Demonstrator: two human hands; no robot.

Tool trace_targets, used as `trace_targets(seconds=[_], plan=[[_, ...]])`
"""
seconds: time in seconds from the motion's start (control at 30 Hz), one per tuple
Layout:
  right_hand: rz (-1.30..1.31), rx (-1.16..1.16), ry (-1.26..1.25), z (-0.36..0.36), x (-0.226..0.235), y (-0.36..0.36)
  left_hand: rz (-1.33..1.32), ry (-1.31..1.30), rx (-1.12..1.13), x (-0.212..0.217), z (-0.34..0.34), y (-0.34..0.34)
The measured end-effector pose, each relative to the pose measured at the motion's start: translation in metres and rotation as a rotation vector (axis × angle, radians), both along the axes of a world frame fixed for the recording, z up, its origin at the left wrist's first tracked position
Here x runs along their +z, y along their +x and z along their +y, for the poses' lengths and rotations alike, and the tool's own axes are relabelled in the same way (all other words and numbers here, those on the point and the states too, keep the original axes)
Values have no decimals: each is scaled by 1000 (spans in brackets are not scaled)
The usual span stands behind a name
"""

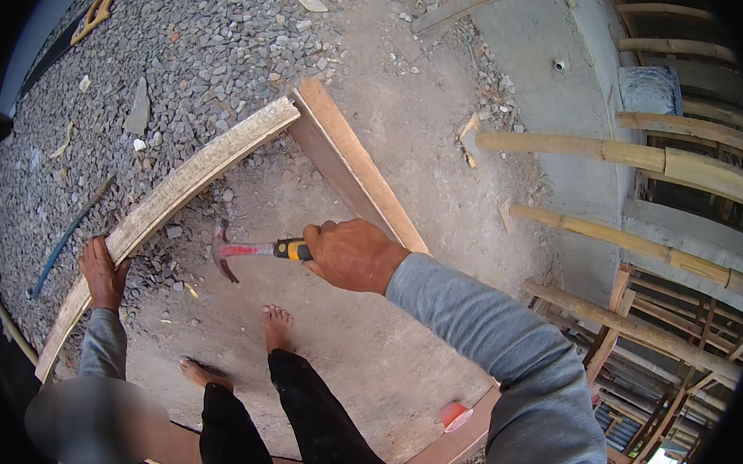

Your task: The person assembles wooden frames by hammering nails into plywood and wooden planks. They use a hammer and a crowbar to join and adjust the pieces on a gravel-covered roof.

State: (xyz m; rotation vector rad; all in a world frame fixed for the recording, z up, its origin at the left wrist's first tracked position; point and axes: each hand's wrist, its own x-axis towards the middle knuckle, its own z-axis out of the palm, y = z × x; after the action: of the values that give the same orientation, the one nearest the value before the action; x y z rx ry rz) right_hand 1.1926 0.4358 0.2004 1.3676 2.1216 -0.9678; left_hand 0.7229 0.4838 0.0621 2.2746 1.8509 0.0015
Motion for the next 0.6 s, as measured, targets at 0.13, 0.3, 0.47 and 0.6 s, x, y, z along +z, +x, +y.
trace_targets(seconds=[0.13, 0.3, 0.47, 0.6], plan=[[399, 110, 18, -30, 1, -55, 53, -81, 47, 11, 2, 7], [234, 137, -1, -50, -5, -85, 28, -132, 37, 21, 6, 10], [319, 232, 39, -32, -33, -84, -22, -197, 77, 28, 12, 13], [230, 239, -11, 12, -81, -51, -82, -126, 44, 25, 10, 11]])
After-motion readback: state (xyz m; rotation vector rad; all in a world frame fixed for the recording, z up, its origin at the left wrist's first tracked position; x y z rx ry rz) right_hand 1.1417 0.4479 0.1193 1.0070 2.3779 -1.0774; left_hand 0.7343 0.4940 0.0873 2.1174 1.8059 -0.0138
